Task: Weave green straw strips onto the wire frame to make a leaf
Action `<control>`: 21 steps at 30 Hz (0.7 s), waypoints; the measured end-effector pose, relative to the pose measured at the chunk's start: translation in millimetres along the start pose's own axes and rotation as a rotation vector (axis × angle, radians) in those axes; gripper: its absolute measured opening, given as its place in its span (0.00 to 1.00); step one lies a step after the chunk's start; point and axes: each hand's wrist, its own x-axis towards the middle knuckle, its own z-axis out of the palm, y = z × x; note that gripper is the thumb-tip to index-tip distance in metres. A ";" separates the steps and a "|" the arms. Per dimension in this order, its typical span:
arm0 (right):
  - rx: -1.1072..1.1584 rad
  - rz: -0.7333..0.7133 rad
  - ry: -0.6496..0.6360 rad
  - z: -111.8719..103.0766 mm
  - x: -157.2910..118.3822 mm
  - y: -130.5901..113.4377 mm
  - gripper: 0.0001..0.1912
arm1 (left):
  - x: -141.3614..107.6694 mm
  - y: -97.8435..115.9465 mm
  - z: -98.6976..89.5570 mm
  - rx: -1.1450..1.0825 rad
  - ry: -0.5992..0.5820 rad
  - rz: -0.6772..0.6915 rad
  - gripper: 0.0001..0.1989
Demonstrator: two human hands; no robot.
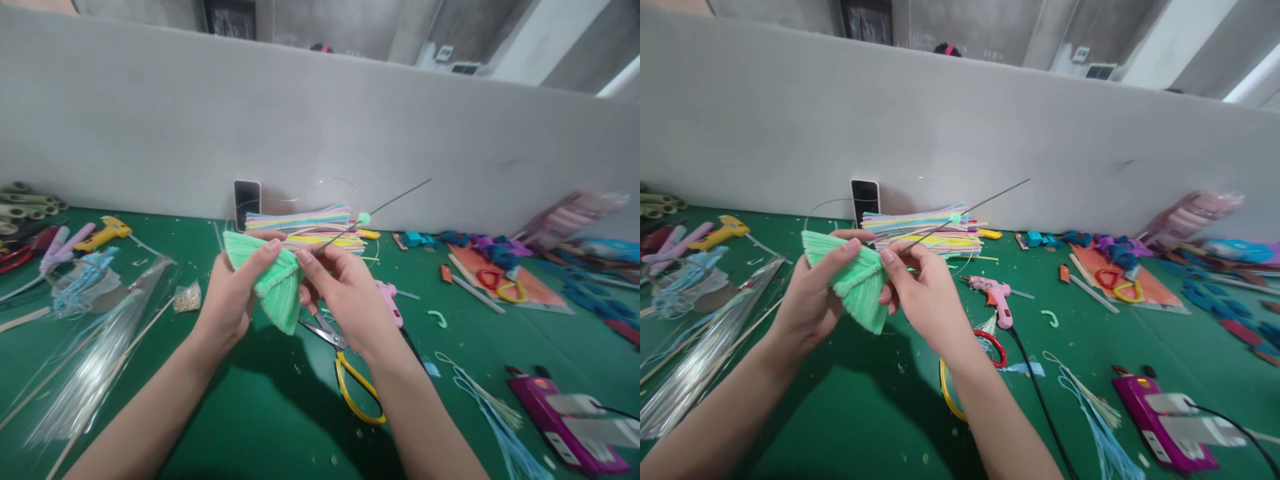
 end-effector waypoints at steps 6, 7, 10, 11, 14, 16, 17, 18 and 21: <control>-0.010 0.004 -0.008 -1.1 1.7 1.0 0.12 | 1.3 -1.3 0.0 -0.007 0.018 0.023 0.11; -0.023 0.003 -0.002 -1.4 2.1 0.6 0.12 | 1.7 -1.1 -0.5 0.006 0.016 0.022 0.12; -0.090 0.008 0.038 -2.9 3.1 -1.3 0.13 | 3.8 2.3 -4.6 0.083 0.014 0.022 0.12; -0.116 0.012 0.053 -3.6 3.3 -1.9 0.13 | 4.9 3.9 -6.7 0.113 0.013 0.022 0.12; -0.166 0.030 0.071 -4.5 3.7 -3.4 0.12 | 7.9 7.9 -12.5 0.174 0.003 0.012 0.12; -0.160 0.058 0.068 -3.8 3.7 -3.6 0.12 | 9.1 7.8 -14.3 0.191 0.001 0.013 0.11; -0.145 0.075 0.065 -3.3 3.7 -3.4 0.12 | 9.5 6.9 -14.3 0.195 0.001 0.019 0.11; -0.124 0.092 0.062 -2.8 3.7 -2.9 0.12 | 9.8 5.8 -14.0 0.194 -0.001 0.024 0.11; -0.072 0.115 0.048 -2.8 4.4 0.5 0.10 | 10.6 3.2 -13.0 0.182 0.003 0.007 0.13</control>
